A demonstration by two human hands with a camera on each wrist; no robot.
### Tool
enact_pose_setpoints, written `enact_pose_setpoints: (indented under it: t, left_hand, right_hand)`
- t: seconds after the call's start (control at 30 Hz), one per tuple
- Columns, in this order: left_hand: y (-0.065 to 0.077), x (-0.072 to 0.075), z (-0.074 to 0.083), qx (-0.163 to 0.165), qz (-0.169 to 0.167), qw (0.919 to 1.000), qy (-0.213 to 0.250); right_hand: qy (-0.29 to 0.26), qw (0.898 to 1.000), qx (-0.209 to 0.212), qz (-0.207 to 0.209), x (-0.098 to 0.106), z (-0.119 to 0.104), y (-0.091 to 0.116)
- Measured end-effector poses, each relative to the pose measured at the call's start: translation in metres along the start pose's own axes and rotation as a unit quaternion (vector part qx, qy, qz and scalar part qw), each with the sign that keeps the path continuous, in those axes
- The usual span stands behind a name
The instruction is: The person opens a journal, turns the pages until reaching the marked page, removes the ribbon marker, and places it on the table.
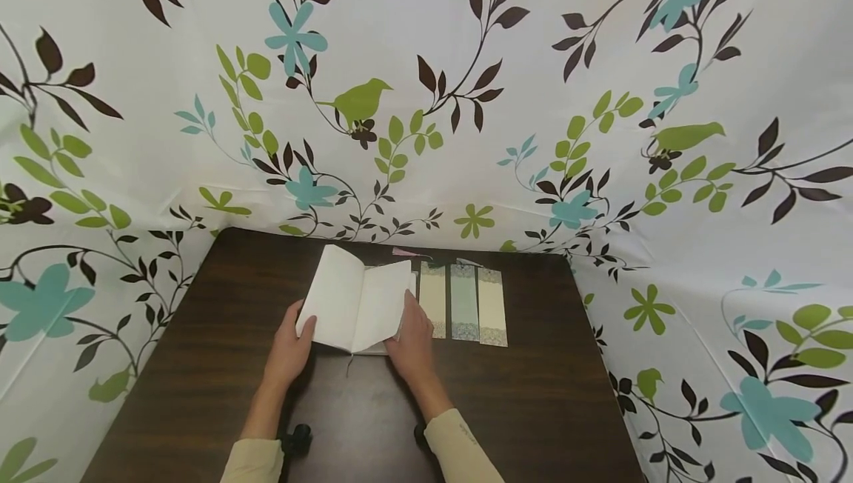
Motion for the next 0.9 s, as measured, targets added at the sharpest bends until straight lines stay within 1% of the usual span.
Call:
enact_pose_setpoints:
  t: [0.07, 0.2, 0.27, 0.33, 0.43, 0.5, 0.6, 0.7, 0.83, 0.9]
  left_hand:
    - [0.000, 0.000, 0.000, 0.001, -0.002, 1.0000, 0.003]
    - [-0.001, 0.000, -0.001, 0.006, -0.006, 1.0000, 0.000]
    - [-0.001, 0.000, -0.001, 0.010, -0.005, 0.9999, -0.001]
    - [-0.002, 0.000, -0.002, 0.011, -0.003, 0.9999, -0.002]
    - [-0.002, -0.001, -0.002, 0.011, 0.001, 0.9999, -0.004]
    - [-0.001, -0.001, -0.001, 0.010, 0.004, 0.9999, -0.007]
    - [0.000, -0.002, -0.001, 0.010, 0.006, 0.9999, -0.013]
    - [0.000, -0.003, 0.000, 0.008, 0.004, 0.9999, -0.013]
    - [-0.001, -0.004, 0.002, 0.007, -0.006, 0.9999, 0.008]
    - [-0.001, -0.003, 0.002, 0.012, -0.008, 0.9998, 0.015]
  right_hand:
    - [-0.038, 0.999, -0.012, -0.003, -0.005, -0.003, 0.000]
    - [-0.102, 0.992, -0.069, -0.030, -0.014, -0.011, 0.002]
    - [-0.114, 0.988, -0.093, -0.053, -0.020, -0.014, 0.003]
    - [-0.120, 0.984, -0.101, -0.081, -0.026, -0.019, 0.005]
    - [-0.114, 0.981, -0.084, -0.129, -0.036, -0.026, 0.009]
    - [-0.106, 0.980, -0.056, -0.159, -0.042, -0.031, 0.012]
    - [-0.090, 0.977, -0.014, -0.193, -0.048, -0.039, 0.017]
    - [-0.069, 0.975, 0.014, -0.211, -0.051, -0.045, 0.020]
    - [-0.054, 0.973, 0.022, -0.222, -0.053, -0.047, 0.020]
    - [-0.055, 0.972, 0.027, -0.226, -0.053, -0.046, 0.020]
Point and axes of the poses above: each hand's wrist, its own y-axis away from the middle knuckle, its own x-axis out of the back of the hand, z = x × y, the point moved 4 cm from there along -y, towards the middle knuckle, and after that the axes turned 13 degrees about -y, right-handed, at the moved point
